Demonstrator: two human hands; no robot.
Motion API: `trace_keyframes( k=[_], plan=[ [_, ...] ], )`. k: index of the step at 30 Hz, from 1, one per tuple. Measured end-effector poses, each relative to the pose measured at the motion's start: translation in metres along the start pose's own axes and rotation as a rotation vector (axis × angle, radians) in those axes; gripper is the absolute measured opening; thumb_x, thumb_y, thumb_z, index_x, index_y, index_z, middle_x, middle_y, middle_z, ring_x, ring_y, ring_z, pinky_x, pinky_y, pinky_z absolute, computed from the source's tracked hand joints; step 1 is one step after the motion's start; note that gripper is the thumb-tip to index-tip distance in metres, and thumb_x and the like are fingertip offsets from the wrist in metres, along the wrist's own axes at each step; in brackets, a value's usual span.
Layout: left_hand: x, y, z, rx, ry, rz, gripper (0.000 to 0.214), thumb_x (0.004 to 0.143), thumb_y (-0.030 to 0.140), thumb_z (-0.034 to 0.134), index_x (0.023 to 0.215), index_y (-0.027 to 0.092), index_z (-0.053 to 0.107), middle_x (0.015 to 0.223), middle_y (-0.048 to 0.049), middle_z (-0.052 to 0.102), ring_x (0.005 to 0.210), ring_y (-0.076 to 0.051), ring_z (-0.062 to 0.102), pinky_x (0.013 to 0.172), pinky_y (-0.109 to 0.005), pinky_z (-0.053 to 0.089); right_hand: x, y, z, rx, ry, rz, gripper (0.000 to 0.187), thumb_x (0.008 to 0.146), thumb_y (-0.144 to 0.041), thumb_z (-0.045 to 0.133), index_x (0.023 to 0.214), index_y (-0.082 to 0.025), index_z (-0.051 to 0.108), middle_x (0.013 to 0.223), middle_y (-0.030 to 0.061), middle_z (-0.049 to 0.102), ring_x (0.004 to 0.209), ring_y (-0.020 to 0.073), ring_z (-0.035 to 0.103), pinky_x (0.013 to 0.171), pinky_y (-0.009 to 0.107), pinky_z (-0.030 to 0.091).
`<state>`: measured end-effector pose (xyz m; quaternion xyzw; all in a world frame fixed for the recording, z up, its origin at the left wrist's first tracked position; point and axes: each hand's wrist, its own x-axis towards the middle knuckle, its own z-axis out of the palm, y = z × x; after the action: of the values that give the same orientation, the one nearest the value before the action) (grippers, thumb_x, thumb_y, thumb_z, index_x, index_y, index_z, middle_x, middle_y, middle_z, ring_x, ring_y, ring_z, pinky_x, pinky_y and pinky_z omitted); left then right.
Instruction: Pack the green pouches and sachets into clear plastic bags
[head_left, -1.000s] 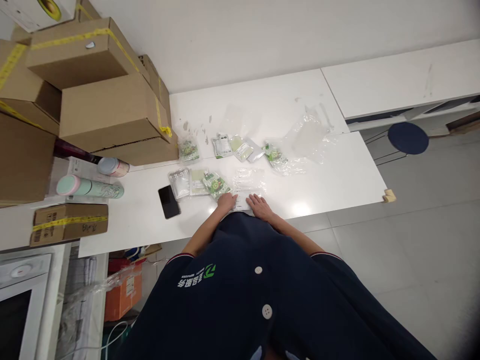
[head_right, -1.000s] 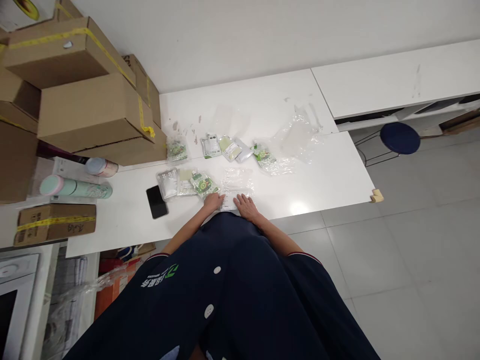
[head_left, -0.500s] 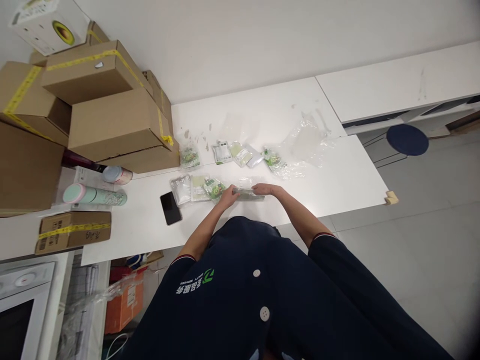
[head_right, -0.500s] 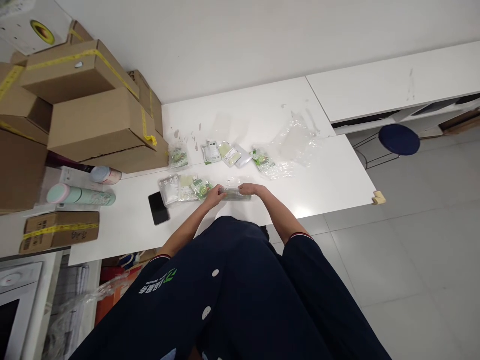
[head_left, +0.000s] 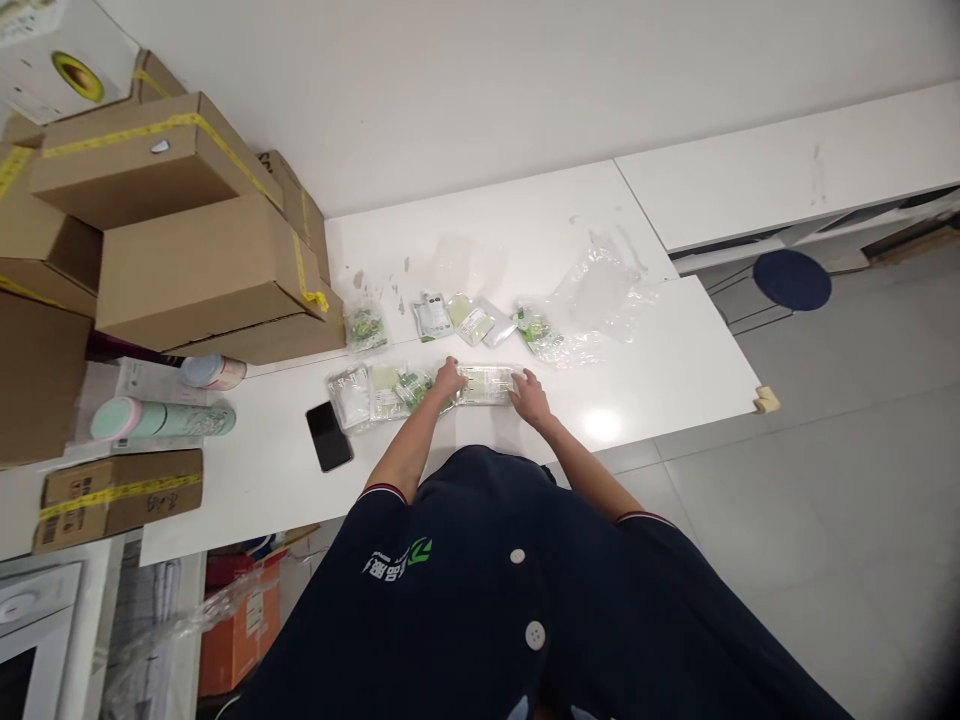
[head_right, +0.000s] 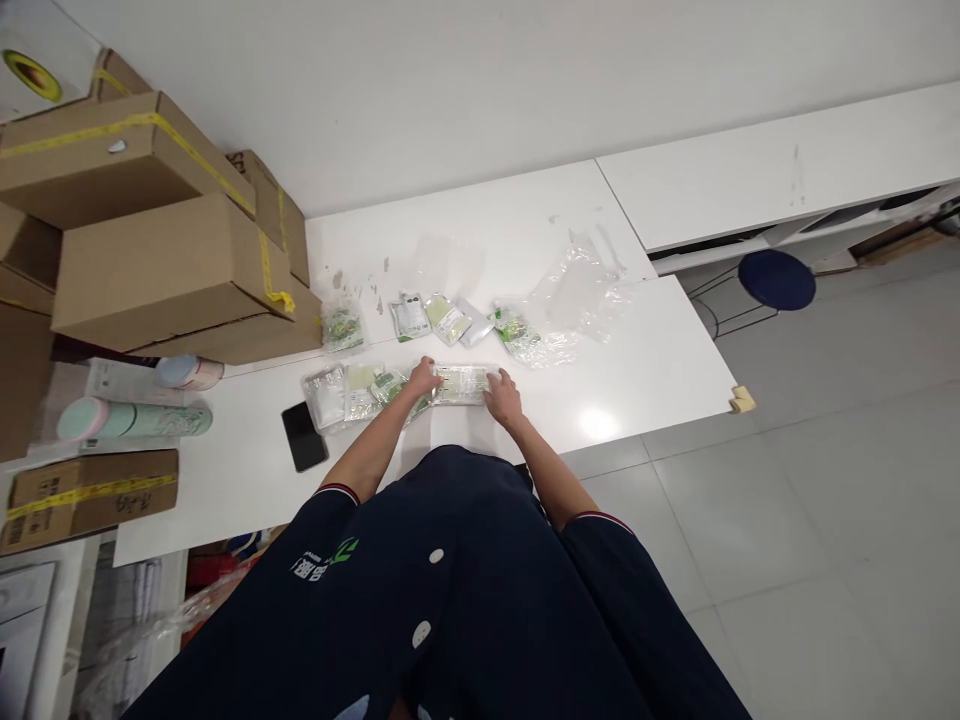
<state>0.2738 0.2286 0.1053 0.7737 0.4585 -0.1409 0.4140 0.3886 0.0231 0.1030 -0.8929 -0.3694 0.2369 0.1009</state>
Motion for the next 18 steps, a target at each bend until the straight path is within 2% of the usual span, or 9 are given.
trace_keyframes(
  k=[2, 4, 8, 11, 13, 15, 18],
  plan=[
    [0.004, 0.006, -0.001, 0.019, -0.039, 0.019, 0.072, 0.07, 0.016, 0.068, 0.136, 0.022, 0.04, 0.122, -0.0114, 0.057, 0.112, -0.024, 0.056, 0.089, -0.028, 0.042, -0.009, 0.004, 0.007, 0.148, 0.066, 0.145, 0.054, 0.092, -0.032, 0.044, 0.142, -0.014, 0.044, 0.147, 0.0202, 0.037, 0.126, 0.0323, 0.049, 0.1, 0.043, 0.044],
    [0.008, 0.013, -0.002, 0.05, -0.072, 0.02, 0.071, 0.066, 0.011, 0.069, 0.132, 0.022, 0.045, 0.127, -0.0131, 0.053, 0.111, -0.026, 0.057, 0.089, -0.03, 0.042, -0.013, 0.007, 0.01, 0.306, 0.065, 0.278, 0.056, 0.092, -0.036, 0.043, 0.141, -0.01, 0.043, 0.137, 0.0214, 0.048, 0.12, 0.0295, 0.054, 0.098, 0.039, 0.045],
    [0.016, 0.025, 0.0, 0.121, -0.095, 0.019, 0.05, 0.052, 0.005, 0.073, 0.099, 0.013, 0.058, 0.13, -0.0209, 0.045, 0.114, -0.035, 0.053, 0.093, -0.038, 0.041, -0.009, 0.012, 0.008, 0.427, 0.009, 0.402, 0.061, 0.088, -0.046, 0.047, 0.135, -0.008, 0.047, 0.115, 0.0194, 0.065, 0.105, 0.028, 0.063, 0.088, 0.035, 0.05],
    [0.014, 0.027, 0.003, 0.115, -0.135, 0.085, 0.036, 0.048, 0.005, 0.074, 0.074, 0.016, 0.052, 0.107, -0.0141, 0.056, 0.114, -0.034, 0.052, 0.093, -0.037, 0.04, -0.005, 0.019, 0.006, 0.466, -0.009, 0.46, 0.062, 0.084, -0.054, 0.052, 0.125, -0.006, 0.055, 0.109, 0.0197, 0.068, 0.097, 0.0287, 0.066, 0.078, 0.034, 0.052],
    [0.004, 0.021, 0.006, 0.068, -0.19, 0.148, 0.033, 0.051, 0.009, 0.074, 0.067, 0.018, 0.047, 0.087, -0.0058, 0.056, 0.101, -0.028, 0.056, 0.087, -0.033, 0.042, -0.006, 0.024, 0.004, 0.491, -0.023, 0.465, 0.059, 0.082, -0.058, 0.054, 0.112, -0.008, 0.062, 0.104, 0.0188, 0.069, 0.093, 0.0286, 0.067, 0.073, 0.033, 0.052],
    [-0.01, 0.01, 0.007, -0.001, -0.25, 0.213, 0.032, 0.054, 0.016, 0.074, 0.067, 0.019, 0.045, 0.074, 0.0006, 0.051, 0.085, -0.02, 0.055, 0.078, -0.029, 0.043, -0.007, 0.028, 0.001, 0.513, -0.028, 0.446, 0.057, 0.08, -0.061, 0.056, 0.102, -0.009, 0.065, 0.099, 0.0172, 0.07, 0.09, 0.028, 0.066, 0.071, 0.032, 0.051],
    [-0.036, -0.015, 0.01, -0.14, -0.326, 0.29, 0.034, 0.06, 0.031, 0.074, 0.071, 0.02, 0.043, 0.069, 0.0054, 0.043, 0.07, -0.013, 0.047, 0.068, -0.025, 0.041, -0.01, 0.029, -0.007, 0.563, 0.002, 0.373, 0.058, 0.078, -0.063, 0.058, 0.105, -0.011, 0.065, 0.1, 0.0152, 0.071, 0.095, 0.0261, 0.065, 0.074, 0.03, 0.051]
  ],
)
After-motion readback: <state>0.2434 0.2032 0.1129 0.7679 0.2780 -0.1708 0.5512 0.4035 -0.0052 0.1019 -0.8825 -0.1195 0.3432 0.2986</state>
